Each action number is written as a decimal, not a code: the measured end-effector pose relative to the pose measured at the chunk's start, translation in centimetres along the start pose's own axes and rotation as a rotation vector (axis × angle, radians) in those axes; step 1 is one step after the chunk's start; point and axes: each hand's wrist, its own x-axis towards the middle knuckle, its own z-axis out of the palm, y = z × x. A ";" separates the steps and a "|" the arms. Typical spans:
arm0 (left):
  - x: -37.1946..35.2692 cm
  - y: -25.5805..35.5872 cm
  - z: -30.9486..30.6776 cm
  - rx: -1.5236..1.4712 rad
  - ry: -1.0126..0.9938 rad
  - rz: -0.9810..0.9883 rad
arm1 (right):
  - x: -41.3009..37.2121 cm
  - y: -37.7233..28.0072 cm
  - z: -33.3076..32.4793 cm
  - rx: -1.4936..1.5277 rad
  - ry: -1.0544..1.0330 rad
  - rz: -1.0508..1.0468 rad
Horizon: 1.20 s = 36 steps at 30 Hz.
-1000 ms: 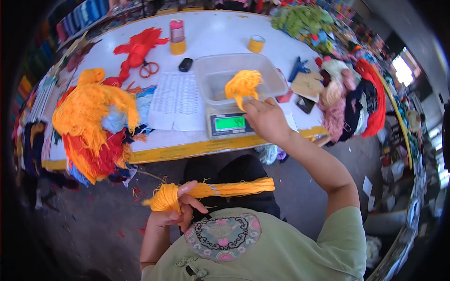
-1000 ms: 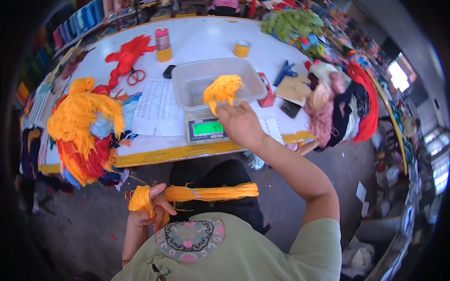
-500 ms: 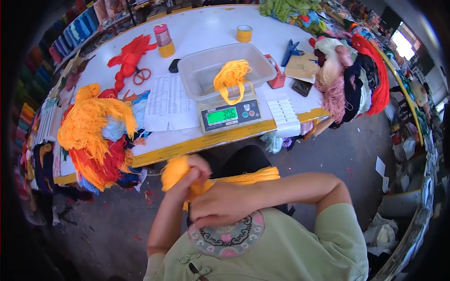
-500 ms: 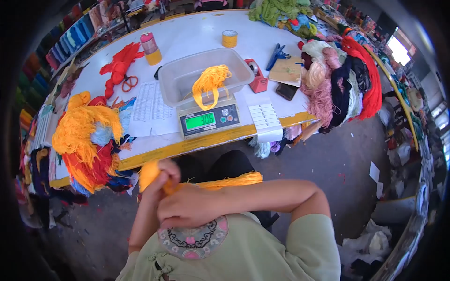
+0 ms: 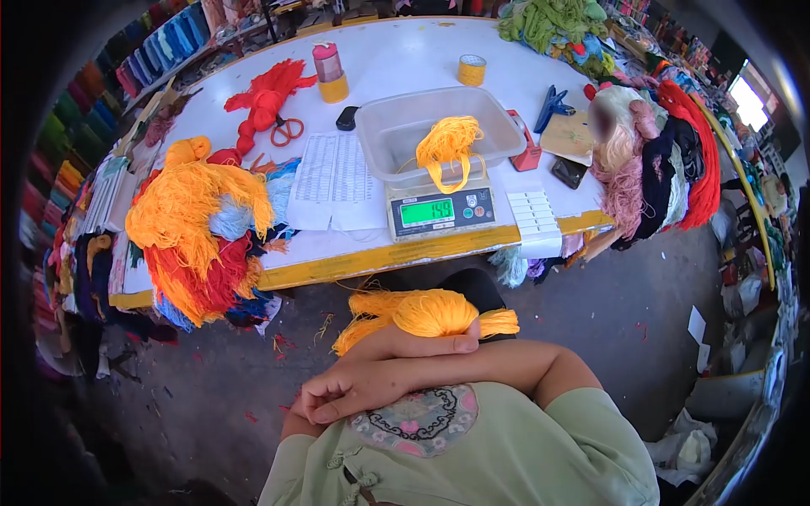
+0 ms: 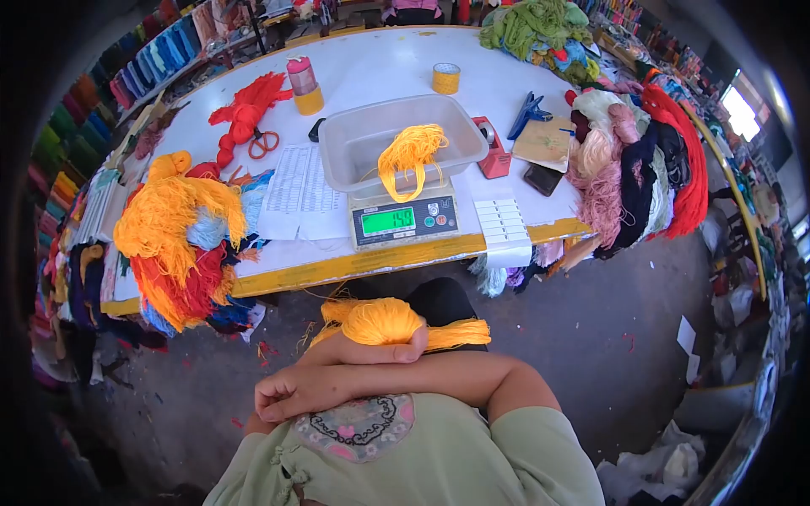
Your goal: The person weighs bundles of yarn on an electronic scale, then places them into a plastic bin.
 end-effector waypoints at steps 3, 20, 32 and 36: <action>0.1 -0.8 -0.7 0.037 -0.128 0.080 | 0.2 0.5 0.4 0.012 0.020 -0.035; 3.3 -4.8 -3.8 0.051 -0.253 0.171 | -0.7 -1.0 0.1 -0.019 0.033 -0.031; 2.2 -6.9 -8.4 -0.629 -0.298 0.745 | -14.1 -9.3 -12.8 -1.818 1.428 0.098; 3.2 -6.9 -8.0 -0.316 -0.153 0.725 | -14.5 -7.7 -14.3 -2.092 1.353 0.241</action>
